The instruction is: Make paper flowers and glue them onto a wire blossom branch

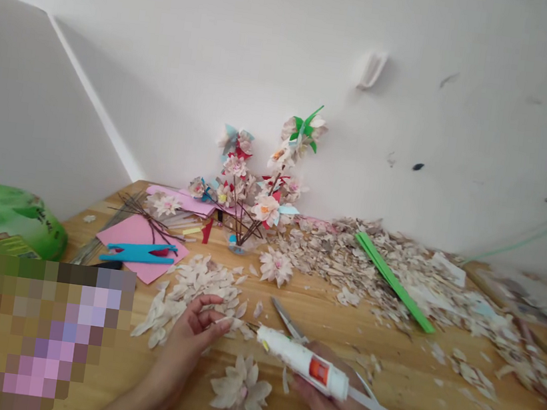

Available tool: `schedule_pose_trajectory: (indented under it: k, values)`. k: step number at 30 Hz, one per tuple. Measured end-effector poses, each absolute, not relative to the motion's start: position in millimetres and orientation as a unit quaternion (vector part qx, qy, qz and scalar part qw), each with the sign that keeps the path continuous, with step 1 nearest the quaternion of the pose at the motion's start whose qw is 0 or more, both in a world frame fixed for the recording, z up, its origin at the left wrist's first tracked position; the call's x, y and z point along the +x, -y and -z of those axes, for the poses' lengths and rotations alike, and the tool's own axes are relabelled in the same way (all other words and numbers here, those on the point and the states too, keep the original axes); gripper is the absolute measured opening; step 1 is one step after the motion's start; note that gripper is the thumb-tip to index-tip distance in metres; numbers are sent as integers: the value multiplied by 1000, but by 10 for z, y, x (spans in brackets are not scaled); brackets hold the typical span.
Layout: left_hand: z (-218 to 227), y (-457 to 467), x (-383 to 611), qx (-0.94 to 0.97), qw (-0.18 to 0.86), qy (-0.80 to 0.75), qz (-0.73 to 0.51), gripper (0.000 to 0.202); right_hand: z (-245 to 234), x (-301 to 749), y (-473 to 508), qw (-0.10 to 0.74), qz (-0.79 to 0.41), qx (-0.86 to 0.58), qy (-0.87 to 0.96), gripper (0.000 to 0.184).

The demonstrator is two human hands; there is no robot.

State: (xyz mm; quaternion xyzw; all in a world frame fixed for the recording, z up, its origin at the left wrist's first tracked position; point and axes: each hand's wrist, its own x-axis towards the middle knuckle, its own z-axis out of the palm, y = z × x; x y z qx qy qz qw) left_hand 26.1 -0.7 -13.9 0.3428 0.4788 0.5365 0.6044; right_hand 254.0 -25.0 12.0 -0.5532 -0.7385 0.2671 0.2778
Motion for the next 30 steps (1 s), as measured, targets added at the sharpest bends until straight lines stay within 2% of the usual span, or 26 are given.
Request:
schedule_pose_trajectory:
  k: [5, 20, 25, 30]
  values:
    - [102, 22, 293, 341, 608, -485, -529, 39, -146, 2500, 276, 225, -291, -554, 747, 23]
    - [71, 45, 307, 332, 614, -474, -537, 36, 89, 2574, 334, 276, -234, -592, 720, 21]
    - [50, 43, 303, 317, 613, -475, -547, 37, 50, 2559, 342, 248, -240, -581, 737, 20]
    - [62, 43, 295, 319, 608, -477, -548, 36, 148, 2604, 353, 258, -227, -601, 722, 30]
